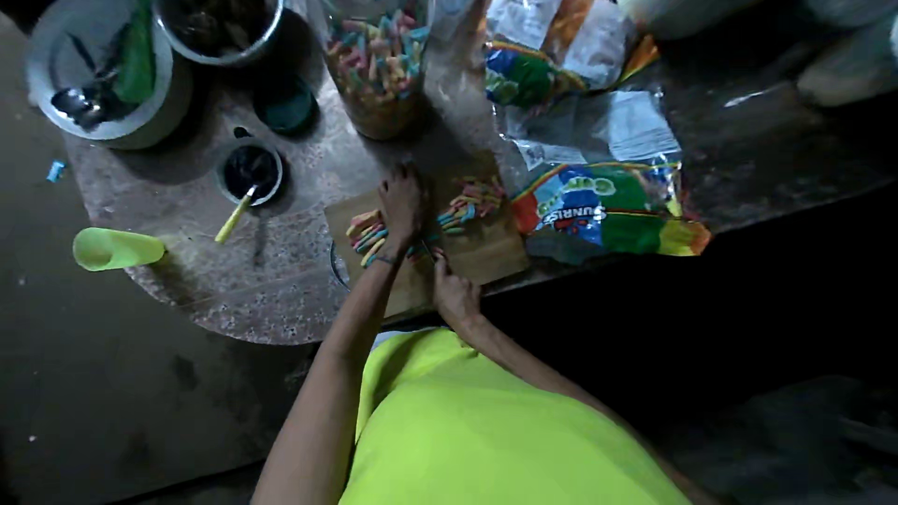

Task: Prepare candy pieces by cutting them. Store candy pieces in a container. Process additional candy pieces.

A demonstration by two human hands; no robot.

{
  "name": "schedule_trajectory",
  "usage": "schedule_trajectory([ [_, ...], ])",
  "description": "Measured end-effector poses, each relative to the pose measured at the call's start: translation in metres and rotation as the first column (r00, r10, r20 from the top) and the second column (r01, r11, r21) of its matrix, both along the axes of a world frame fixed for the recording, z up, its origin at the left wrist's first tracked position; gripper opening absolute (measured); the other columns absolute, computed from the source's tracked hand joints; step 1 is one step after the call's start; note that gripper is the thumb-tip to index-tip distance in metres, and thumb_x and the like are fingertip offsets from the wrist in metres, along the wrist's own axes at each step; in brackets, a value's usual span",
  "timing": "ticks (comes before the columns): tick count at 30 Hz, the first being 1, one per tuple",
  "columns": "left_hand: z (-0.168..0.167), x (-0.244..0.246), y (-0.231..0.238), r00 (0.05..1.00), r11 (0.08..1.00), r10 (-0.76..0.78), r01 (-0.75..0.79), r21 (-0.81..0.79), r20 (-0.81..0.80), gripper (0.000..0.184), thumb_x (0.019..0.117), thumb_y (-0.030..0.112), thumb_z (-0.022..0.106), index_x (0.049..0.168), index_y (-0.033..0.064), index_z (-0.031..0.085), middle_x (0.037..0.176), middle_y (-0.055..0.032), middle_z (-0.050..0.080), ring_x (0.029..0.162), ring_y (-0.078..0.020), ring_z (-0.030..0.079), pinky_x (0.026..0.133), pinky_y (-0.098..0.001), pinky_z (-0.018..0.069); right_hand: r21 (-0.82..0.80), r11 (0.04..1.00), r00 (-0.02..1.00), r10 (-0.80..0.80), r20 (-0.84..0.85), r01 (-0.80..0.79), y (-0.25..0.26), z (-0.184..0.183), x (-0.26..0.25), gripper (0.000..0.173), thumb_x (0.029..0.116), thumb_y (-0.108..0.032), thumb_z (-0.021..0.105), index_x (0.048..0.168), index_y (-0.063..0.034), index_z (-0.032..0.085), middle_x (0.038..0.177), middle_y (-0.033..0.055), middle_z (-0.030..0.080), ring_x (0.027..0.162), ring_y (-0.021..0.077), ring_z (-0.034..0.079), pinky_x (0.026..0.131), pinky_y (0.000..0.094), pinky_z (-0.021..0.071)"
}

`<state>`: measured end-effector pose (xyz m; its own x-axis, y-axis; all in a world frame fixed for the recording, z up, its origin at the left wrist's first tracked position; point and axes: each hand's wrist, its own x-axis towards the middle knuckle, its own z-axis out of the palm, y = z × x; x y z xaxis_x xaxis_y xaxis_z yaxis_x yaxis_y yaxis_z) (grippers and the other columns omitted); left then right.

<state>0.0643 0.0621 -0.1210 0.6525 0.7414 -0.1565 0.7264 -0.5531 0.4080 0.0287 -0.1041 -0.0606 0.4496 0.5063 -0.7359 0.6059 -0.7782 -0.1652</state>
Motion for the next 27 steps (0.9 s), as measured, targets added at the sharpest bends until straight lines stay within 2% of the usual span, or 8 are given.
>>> schedule_trajectory([
  [4, 0.002, 0.005, 0.004, 0.999, 1.000, 0.022, -0.022, 0.004, 0.026, 0.047, 0.1046, 0.035, 0.052, 0.135, -0.0001, 0.061, 0.139, -0.0241, 0.058, 0.131, -0.0411, 0.054, 0.108, -0.0581, 0.0396, 0.067, 0.998, 0.999, -0.008, 0.038, 0.005, 0.001, -0.008, 0.000, 0.052, 0.1070, -0.005, 0.041, 0.158, -0.0023, 0.033, 0.113, 0.0270, 0.071, 0.109, 0.0455, 0.069, 0.094, 0.0584, 0.0512],
  [8, 0.001, 0.003, 0.003, 1.000, 1.000, 0.002, -0.002, 0.019, -0.015, 0.049, 0.1041, 0.036, 0.053, 0.136, -0.0005, 0.059, 0.140, -0.0239, 0.058, 0.132, -0.0412, 0.054, 0.107, -0.0584, 0.0408, 0.038, 0.999, 1.000, -0.027, 0.010, 0.026, 0.003, -0.004, -0.004, 0.053, 0.1087, -0.005, 0.037, 0.161, -0.0038, 0.029, 0.116, 0.0280, 0.070, 0.113, 0.0465, 0.066, 0.096, 0.0591, 0.0490],
  [13, 0.000, 0.002, 0.003, 1.000, 1.000, 0.011, -0.011, 0.022, 0.022, 0.048, 0.1042, 0.038, 0.054, 0.131, -0.0014, 0.062, 0.136, -0.0244, 0.060, 0.129, -0.0413, 0.056, 0.105, -0.0593, 0.0413, 0.018, 1.000, 0.999, -0.003, 0.047, 0.002, 0.005, -0.002, -0.005, 0.054, 0.1057, -0.005, 0.042, 0.159, -0.0028, 0.030, 0.112, 0.0254, 0.071, 0.108, 0.0438, 0.069, 0.091, 0.0564, 0.0526],
  [16, -0.005, 0.001, 0.006, 0.999, 1.000, 0.004, -0.004, 0.016, 0.037, 0.046, 0.1047, 0.039, 0.052, 0.130, 0.0019, 0.064, 0.135, -0.0231, 0.061, 0.129, -0.0418, 0.055, 0.105, -0.0597, 0.0418, 0.019, 1.000, 0.999, -0.020, 0.049, 0.019, 0.006, -0.006, -0.007, 0.055, 0.1065, -0.005, 0.040, 0.160, -0.0039, 0.029, 0.111, 0.0249, 0.071, 0.109, 0.0432, 0.069, 0.093, 0.0568, 0.0513],
  [18, -0.008, 0.000, 0.010, 0.999, 1.000, -0.010, 0.009, 0.023, 0.039, 0.043, 0.1050, 0.035, 0.050, 0.130, 0.0041, 0.066, 0.134, -0.0229, 0.062, 0.128, -0.0423, 0.057, 0.104, -0.0607, 0.0431, -0.014, 1.000, 1.000, -0.025, 0.017, 0.026, 0.014, -0.004, -0.007, 0.056, 0.1087, -0.006, 0.036, 0.163, -0.0060, 0.022, 0.115, 0.0252, 0.070, 0.113, 0.0433, 0.066, 0.097, 0.0570, 0.0490],
  [22, 0.003, 0.005, 0.021, 0.999, 0.999, -0.031, 0.031, -0.026, 0.007, 0.041, 0.1066, 0.035, 0.048, 0.125, 0.0045, 0.069, 0.131, -0.0218, 0.064, 0.125, -0.0411, 0.059, 0.101, -0.0587, 0.0459, 0.023, 1.000, 0.999, -0.022, 0.041, 0.021, 0.028, -0.004, -0.001, 0.051, 0.1091, -0.007, 0.037, 0.160, -0.0043, 0.031, 0.112, 0.0268, 0.070, 0.109, 0.0455, 0.068, 0.092, 0.0578, 0.0508],
  [24, 0.004, 0.006, 0.024, 0.999, 0.998, -0.055, 0.055, -0.030, 0.003, 0.038, 0.1060, 0.031, 0.049, 0.123, 0.0036, 0.069, 0.127, -0.0215, 0.066, 0.123, -0.0404, 0.061, 0.100, -0.0584, 0.0475, 0.017, 1.000, 1.000, -0.021, 0.019, 0.021, 0.030, -0.001, 0.004, 0.053, 0.1086, -0.009, 0.041, 0.160, -0.0064, 0.030, 0.113, 0.0268, 0.070, 0.110, 0.0458, 0.067, 0.092, 0.0590, 0.0504],
  [27, 0.002, 0.009, 0.025, 0.999, 0.999, -0.050, 0.050, -0.003, -0.011, 0.038, 0.1060, 0.034, 0.049, 0.122, 0.0071, 0.070, 0.125, -0.0172, 0.068, 0.122, -0.0356, 0.062, 0.104, -0.0582, 0.0410, 0.013, 1.000, 0.999, -0.026, 0.025, 0.026, 0.025, 0.001, 0.007, 0.051, 0.1082, -0.011, 0.042, 0.158, -0.0070, 0.032, 0.111, 0.0255, 0.071, 0.110, 0.0453, 0.068, 0.093, 0.0591, 0.0508],
])
